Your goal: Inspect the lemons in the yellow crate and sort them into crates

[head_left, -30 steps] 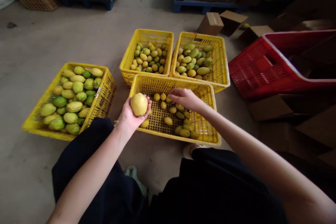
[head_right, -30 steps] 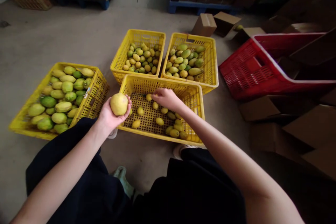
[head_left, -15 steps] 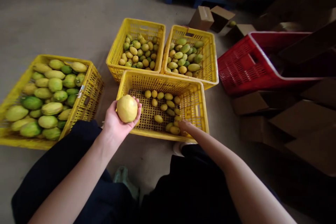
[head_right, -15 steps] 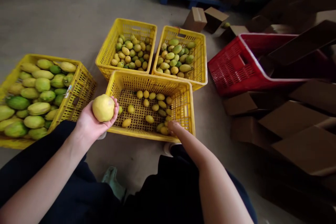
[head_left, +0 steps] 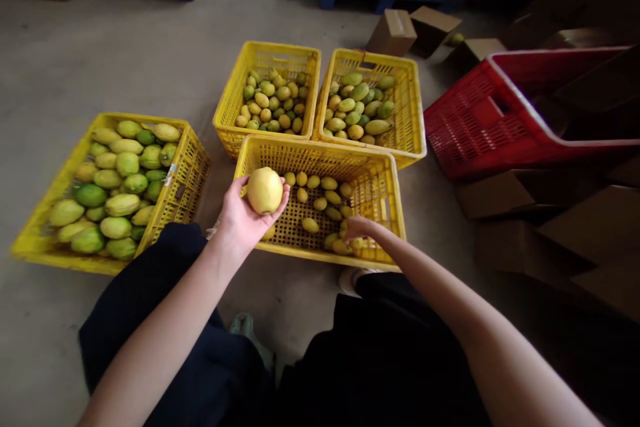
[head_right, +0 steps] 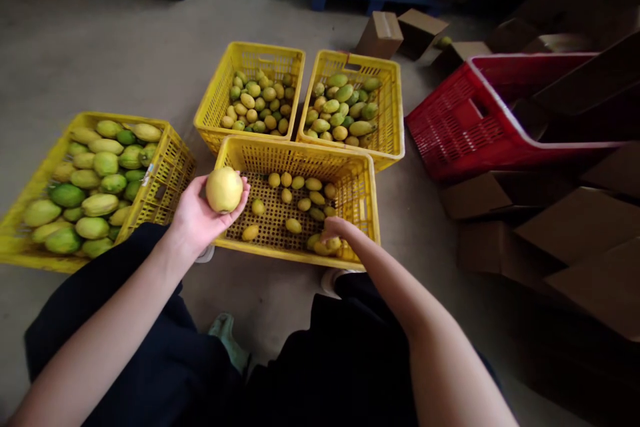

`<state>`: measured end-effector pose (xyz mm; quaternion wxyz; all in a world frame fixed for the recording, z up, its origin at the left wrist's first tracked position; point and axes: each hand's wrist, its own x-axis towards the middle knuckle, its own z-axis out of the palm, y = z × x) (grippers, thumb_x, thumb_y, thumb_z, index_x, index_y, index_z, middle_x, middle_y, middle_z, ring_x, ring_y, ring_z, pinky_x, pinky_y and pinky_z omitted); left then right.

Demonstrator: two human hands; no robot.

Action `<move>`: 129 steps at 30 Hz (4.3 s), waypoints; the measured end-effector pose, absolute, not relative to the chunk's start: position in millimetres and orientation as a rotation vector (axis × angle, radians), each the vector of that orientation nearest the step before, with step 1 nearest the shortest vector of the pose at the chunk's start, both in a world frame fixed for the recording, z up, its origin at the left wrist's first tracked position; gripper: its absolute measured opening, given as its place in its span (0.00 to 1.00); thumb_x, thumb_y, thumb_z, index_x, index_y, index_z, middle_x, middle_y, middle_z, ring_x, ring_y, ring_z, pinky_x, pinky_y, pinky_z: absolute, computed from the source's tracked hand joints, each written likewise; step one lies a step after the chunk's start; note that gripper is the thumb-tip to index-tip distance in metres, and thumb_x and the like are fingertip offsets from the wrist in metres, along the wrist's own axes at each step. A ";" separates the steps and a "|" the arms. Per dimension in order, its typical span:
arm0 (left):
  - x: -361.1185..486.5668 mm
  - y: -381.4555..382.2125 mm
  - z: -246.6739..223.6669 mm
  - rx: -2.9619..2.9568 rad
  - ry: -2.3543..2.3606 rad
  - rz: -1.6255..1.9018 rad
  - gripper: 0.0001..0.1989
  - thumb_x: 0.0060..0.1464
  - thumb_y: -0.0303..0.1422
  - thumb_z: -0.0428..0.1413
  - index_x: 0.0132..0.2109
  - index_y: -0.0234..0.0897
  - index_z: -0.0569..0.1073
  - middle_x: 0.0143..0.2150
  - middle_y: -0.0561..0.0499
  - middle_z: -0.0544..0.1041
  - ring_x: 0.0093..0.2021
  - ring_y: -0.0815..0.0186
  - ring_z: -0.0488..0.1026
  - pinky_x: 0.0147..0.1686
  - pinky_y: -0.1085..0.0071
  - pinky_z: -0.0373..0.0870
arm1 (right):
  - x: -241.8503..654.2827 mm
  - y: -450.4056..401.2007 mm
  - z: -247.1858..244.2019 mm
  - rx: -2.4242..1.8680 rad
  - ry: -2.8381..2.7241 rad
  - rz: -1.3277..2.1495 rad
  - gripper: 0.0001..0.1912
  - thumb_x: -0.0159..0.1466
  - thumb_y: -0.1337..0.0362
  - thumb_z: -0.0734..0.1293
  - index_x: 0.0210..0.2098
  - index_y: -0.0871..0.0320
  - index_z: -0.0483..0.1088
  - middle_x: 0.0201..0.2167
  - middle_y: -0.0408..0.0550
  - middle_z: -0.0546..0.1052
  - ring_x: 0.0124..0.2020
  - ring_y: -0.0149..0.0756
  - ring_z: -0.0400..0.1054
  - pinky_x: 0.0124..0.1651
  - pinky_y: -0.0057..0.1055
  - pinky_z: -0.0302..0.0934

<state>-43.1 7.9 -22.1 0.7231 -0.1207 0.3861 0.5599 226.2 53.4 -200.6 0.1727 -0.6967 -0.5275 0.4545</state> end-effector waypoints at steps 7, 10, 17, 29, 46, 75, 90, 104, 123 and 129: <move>-19.3 -2.7 -1.6 -0.112 0.777 1.004 0.19 0.58 0.36 0.48 0.49 0.25 0.69 0.37 0.37 0.75 0.39 0.58 0.76 0.31 0.72 0.76 | 209.6 40.4 -72.9 -1.409 -1.517 1.844 0.10 0.45 0.66 0.72 0.29 0.58 0.75 0.24 0.46 0.77 0.21 0.32 0.67 0.20 0.27 0.59; -13.8 -8.0 3.6 -0.004 0.714 0.951 0.19 0.60 0.38 0.46 0.47 0.26 0.70 0.34 0.38 0.76 0.30 0.64 0.75 0.24 0.76 0.73 | 199.4 12.3 -17.2 -1.200 -1.400 1.809 0.15 0.47 0.62 0.71 0.36 0.54 0.75 0.32 0.45 0.78 0.29 0.36 0.71 0.27 0.30 0.65; -12.5 -13.1 5.7 0.069 0.675 0.953 0.28 0.61 0.49 0.37 0.35 0.29 0.70 0.25 0.43 0.74 0.12 0.76 0.56 0.10 0.79 0.51 | 180.3 -20.5 13.1 -0.909 -1.265 1.556 0.21 0.51 0.56 0.70 0.44 0.51 0.69 0.38 0.46 0.79 0.34 0.39 0.73 0.36 0.34 0.68; -5.7 -10.5 25.9 0.556 0.662 1.421 0.21 0.39 0.30 0.67 0.42 0.33 0.70 0.39 0.46 0.77 0.40 0.62 0.76 0.43 0.67 0.71 | 164.0 -20.9 -8.2 -0.979 -1.443 0.741 0.23 0.53 0.59 0.73 0.47 0.53 0.68 0.43 0.50 0.75 0.41 0.39 0.72 0.43 0.40 0.71; -1.6 -23.0 24.2 1.477 0.958 1.355 0.27 0.36 0.29 0.68 0.47 0.41 0.72 0.47 0.47 0.74 0.49 0.57 0.70 0.52 0.64 0.62 | 159.8 -23.9 14.0 -0.903 -1.630 -0.010 0.26 0.56 0.67 0.71 0.53 0.49 0.65 0.47 0.50 0.74 0.49 0.43 0.70 0.51 0.45 0.67; 5.5 -29.2 27.1 0.956 0.863 1.234 0.25 0.49 0.40 0.60 0.55 0.46 0.64 0.35 0.52 0.74 0.17 0.73 0.68 0.15 0.77 0.61 | 132.5 -13.3 1.2 -1.009 -0.909 0.956 0.11 0.61 0.54 0.63 0.39 0.51 0.60 0.30 0.40 0.71 0.28 0.30 0.69 0.28 0.26 0.67; 3.7 -11.5 21.7 0.456 0.767 1.056 0.20 0.63 0.41 0.39 0.48 0.29 0.65 0.26 0.47 0.74 0.15 0.71 0.71 0.14 0.80 0.67 | 132.7 -3.7 6.8 -0.910 -0.296 1.650 0.12 0.58 0.56 0.68 0.26 0.58 0.68 0.17 0.41 0.74 0.13 0.26 0.66 0.13 0.19 0.63; 3.5 -6.0 14.3 0.417 0.706 0.946 0.20 0.63 0.40 0.40 0.45 0.28 0.68 0.24 0.45 0.74 0.20 0.67 0.72 0.18 0.77 0.69 | 136.5 -7.1 12.6 -0.931 -0.093 1.666 0.11 0.65 0.63 0.61 0.28 0.61 0.66 0.13 0.40 0.70 0.09 0.25 0.63 0.16 0.18 0.65; 7.7 -4.3 0.7 0.809 0.966 0.908 0.31 0.59 0.54 0.36 0.48 0.33 0.68 0.23 0.50 0.74 0.13 0.74 0.63 0.14 0.78 0.56 | 139.1 -9.7 21.5 -0.975 -0.163 1.677 0.13 0.65 0.63 0.60 0.26 0.61 0.65 0.12 0.42 0.72 0.09 0.27 0.64 0.11 0.18 0.60; 5.9 -3.6 1.4 0.809 0.911 0.874 0.34 0.56 0.58 0.38 0.44 0.32 0.71 0.25 0.49 0.73 0.15 0.74 0.62 0.15 0.76 0.57 | 139.0 -9.3 20.5 -0.980 -0.181 1.672 0.14 0.66 0.63 0.59 0.25 0.61 0.66 0.12 0.42 0.72 0.10 0.27 0.64 0.12 0.18 0.60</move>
